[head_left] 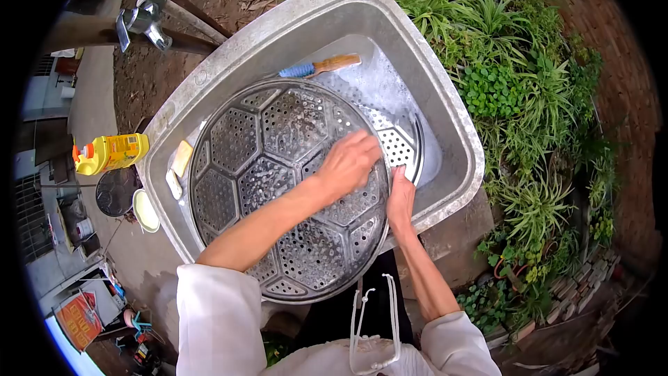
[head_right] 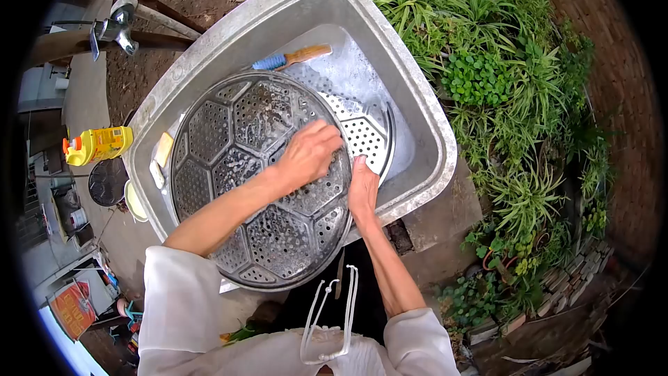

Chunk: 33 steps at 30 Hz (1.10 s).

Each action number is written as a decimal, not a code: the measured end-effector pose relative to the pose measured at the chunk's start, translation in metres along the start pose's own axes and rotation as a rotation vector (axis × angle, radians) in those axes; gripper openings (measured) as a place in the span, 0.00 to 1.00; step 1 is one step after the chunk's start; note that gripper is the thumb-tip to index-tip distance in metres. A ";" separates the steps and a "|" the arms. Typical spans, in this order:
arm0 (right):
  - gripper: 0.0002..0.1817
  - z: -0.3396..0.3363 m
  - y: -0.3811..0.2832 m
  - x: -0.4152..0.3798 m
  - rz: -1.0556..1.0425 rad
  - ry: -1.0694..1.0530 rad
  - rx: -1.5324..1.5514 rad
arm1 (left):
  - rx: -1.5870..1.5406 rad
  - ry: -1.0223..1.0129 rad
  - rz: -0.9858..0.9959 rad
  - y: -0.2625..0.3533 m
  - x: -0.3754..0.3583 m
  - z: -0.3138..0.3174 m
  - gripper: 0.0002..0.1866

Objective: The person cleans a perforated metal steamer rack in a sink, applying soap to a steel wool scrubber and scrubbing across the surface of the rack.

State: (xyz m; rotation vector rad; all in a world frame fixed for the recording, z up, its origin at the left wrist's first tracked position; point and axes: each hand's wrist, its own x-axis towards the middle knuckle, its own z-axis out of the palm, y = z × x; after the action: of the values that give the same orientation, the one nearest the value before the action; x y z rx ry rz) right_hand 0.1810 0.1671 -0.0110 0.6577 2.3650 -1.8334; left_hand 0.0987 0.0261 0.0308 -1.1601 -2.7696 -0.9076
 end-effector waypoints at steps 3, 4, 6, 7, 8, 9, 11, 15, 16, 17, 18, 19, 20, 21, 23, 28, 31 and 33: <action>0.39 -0.004 0.007 0.001 0.063 -0.062 0.064 | -0.185 -0.272 0.347 0.022 -0.030 0.003 0.09; 0.40 0.003 0.015 -0.001 0.079 -0.016 0.140 | -0.092 -0.211 0.276 0.010 -0.024 0.001 0.10; 0.43 -0.002 0.013 -0.001 0.164 -0.067 0.197 | 0.058 -0.100 0.029 -0.023 0.006 -0.019 0.14; 0.43 -0.001 0.016 0.000 0.163 -0.067 0.194 | 0.125 -0.064 -0.077 -0.030 0.014 -0.027 0.14; 0.43 0.001 0.021 0.000 0.179 -0.037 0.201 | 0.175 -0.024 -0.103 -0.028 0.011 -0.027 0.16; 0.44 0.002 0.019 0.001 0.196 -0.006 0.213 | 0.228 0.013 -0.127 -0.025 0.006 -0.026 0.19; 0.45 -0.001 0.015 0.001 0.207 -0.063 0.252 | 0.207 0.008 -0.201 -0.014 -0.010 -0.026 0.21; 0.45 0.002 0.019 0.003 0.243 -0.045 0.256 | -0.084 0.115 -0.398 -0.030 -0.004 -0.033 0.24; 0.45 0.001 0.016 0.001 0.238 -0.045 0.267 | -0.037 0.189 -0.391 -0.031 0.006 -0.032 0.19; 0.45 0.001 0.012 0.000 0.232 -0.044 0.278 | -0.042 0.186 -0.392 -0.030 0.010 -0.026 0.19; 0.42 -0.003 0.000 -0.002 0.199 -0.039 0.205 | -0.003 0.073 -0.272 -0.028 0.011 -0.020 0.17; 0.42 -0.005 0.001 -0.004 0.203 -0.040 0.201 | 0.037 -0.037 -0.152 -0.022 0.014 -0.016 0.16; 0.40 -0.006 0.001 -0.002 0.177 -0.067 0.177 | -0.126 -0.112 -0.062 0.002 0.007 -0.004 0.16; 0.39 -0.006 0.001 0.000 0.152 -0.092 0.158 | -0.285 -0.191 0.031 0.025 0.000 0.002 0.15; 0.37 -0.007 0.003 -0.004 0.106 -0.083 0.195 | -0.218 -0.254 0.128 0.022 -0.006 -0.010 0.15; 0.37 -0.007 -0.003 -0.004 0.095 -0.024 0.155 | 0.258 -0.094 0.014 -0.032 0.039 -0.028 0.17; 0.43 -0.009 -0.003 -0.005 0.143 -0.079 0.098 | -0.082 -0.186 0.139 0.011 0.009 -0.001 0.21; 0.35 -0.009 -0.001 -0.003 0.046 -0.052 0.258 | -0.092 -0.358 0.170 0.025 -0.002 -0.014 0.19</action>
State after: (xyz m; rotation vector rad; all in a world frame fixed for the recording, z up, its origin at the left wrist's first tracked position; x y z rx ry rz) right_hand 0.1853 0.1742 -0.0066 0.6720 2.0824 -2.1281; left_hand 0.1137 0.0316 0.0542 -1.6961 -2.8521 -0.8949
